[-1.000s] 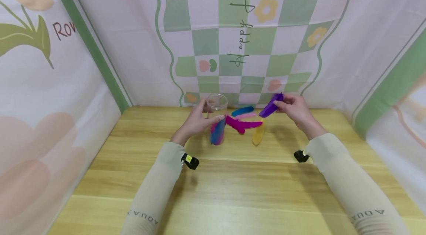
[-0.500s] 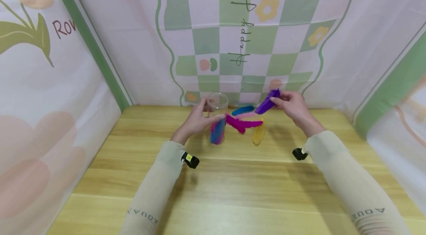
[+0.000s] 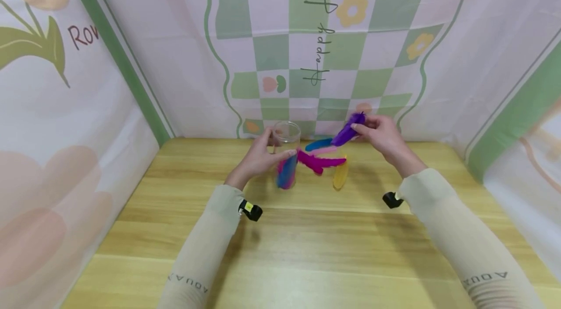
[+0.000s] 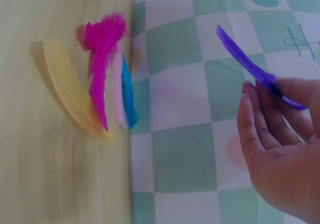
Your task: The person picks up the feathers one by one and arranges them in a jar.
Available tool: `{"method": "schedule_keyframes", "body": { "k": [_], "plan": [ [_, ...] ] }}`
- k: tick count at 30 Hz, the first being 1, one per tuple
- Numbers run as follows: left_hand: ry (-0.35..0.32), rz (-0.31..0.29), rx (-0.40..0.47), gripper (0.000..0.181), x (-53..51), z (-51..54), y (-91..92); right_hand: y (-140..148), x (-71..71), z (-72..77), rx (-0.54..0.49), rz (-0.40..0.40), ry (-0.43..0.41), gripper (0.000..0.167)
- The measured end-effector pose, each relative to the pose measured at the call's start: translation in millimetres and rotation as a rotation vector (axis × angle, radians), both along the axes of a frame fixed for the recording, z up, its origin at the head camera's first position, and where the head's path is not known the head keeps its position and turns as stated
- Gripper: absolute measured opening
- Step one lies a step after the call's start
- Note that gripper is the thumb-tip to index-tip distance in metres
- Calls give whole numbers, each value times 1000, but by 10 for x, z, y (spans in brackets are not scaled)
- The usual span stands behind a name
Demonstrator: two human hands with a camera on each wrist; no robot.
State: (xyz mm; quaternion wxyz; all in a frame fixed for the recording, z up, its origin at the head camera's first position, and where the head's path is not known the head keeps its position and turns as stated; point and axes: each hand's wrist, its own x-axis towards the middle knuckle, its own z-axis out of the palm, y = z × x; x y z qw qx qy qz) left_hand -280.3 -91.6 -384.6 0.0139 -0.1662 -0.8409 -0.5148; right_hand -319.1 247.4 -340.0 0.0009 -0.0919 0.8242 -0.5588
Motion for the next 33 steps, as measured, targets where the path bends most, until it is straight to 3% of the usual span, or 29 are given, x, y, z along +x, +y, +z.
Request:
{"method": "schedule_keyframes", "body": {
  "k": [6,33],
  "plan": [
    [-6,3,0,57,-2,1,4,-52,12,64,17,-23,26,42],
    [-11,-4,14,61,-2,-2,-5,-310,70,372,4,39,67,35]
  ]
}}
